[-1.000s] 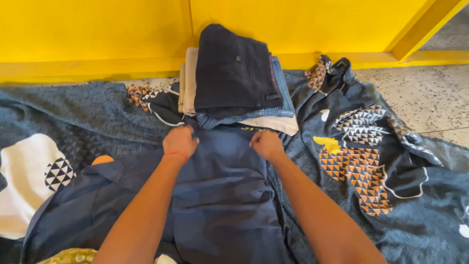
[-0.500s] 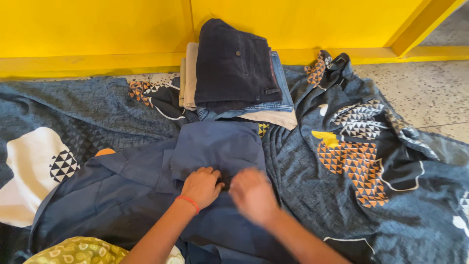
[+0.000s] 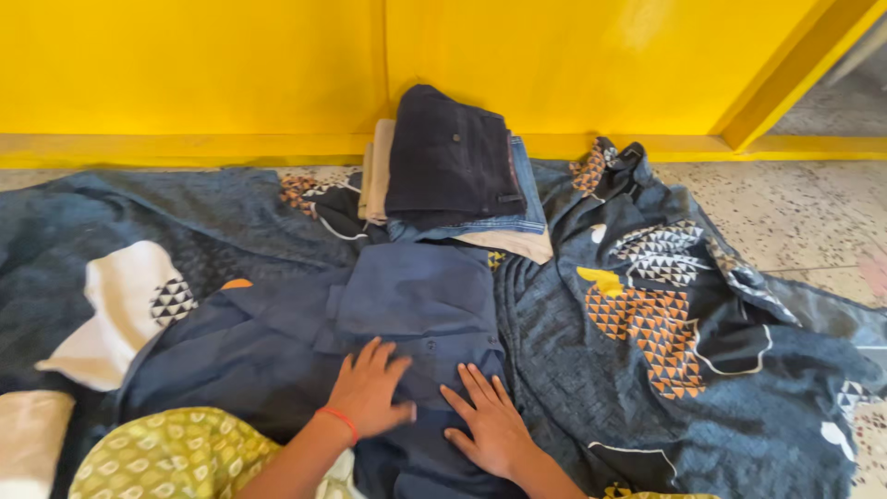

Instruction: The person folds a dark blue shirt on a patterned floor covering, smoothing and aligning the fabric, then folding the sleeves and body into a compact rectangle. The person then picks up a beige shirt and begins to fold it.

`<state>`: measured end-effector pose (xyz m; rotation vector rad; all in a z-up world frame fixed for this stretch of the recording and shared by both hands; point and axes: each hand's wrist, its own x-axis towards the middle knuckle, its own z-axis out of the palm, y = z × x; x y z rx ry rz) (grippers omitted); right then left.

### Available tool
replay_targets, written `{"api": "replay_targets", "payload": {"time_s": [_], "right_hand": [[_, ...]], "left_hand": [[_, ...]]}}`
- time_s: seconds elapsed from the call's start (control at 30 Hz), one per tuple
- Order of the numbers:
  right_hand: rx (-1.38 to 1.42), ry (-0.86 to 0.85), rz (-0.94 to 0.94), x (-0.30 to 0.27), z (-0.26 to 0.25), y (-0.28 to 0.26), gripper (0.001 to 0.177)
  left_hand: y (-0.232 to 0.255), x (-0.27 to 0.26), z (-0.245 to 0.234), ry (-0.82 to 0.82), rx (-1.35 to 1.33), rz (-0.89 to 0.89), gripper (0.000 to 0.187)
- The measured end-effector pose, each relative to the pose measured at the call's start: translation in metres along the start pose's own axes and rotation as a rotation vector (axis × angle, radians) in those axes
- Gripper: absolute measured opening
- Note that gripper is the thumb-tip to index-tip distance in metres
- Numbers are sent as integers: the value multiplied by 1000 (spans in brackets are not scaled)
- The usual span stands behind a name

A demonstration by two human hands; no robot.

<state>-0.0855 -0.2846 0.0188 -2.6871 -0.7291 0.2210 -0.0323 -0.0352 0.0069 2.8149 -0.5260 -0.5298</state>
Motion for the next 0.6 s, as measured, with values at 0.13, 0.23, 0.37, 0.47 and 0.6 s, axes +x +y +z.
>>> {"api": "replay_targets", "payload": {"time_s": [0.13, 0.23, 0.37, 0.47, 0.6], "right_hand": [[-50, -287, 40, -4, -6, -9, 90], [-23, -416, 54, -13, -12, -8, 94], [196, -248, 82, -16, -13, -8, 63], [384, -164, -121, -20, 2, -23, 53], [216, -405, -214, -38, 25, -48, 41]], "left_hand": [[7, -35, -15, -353, 68, -129, 122], [11, -34, -17, -372, 63, -132, 132], [8, -29, -12, -366, 72, -132, 132], [8, -26, -9, -371, 72, -121, 135], [8, -28, -8, -390, 104, -122, 143]]}}
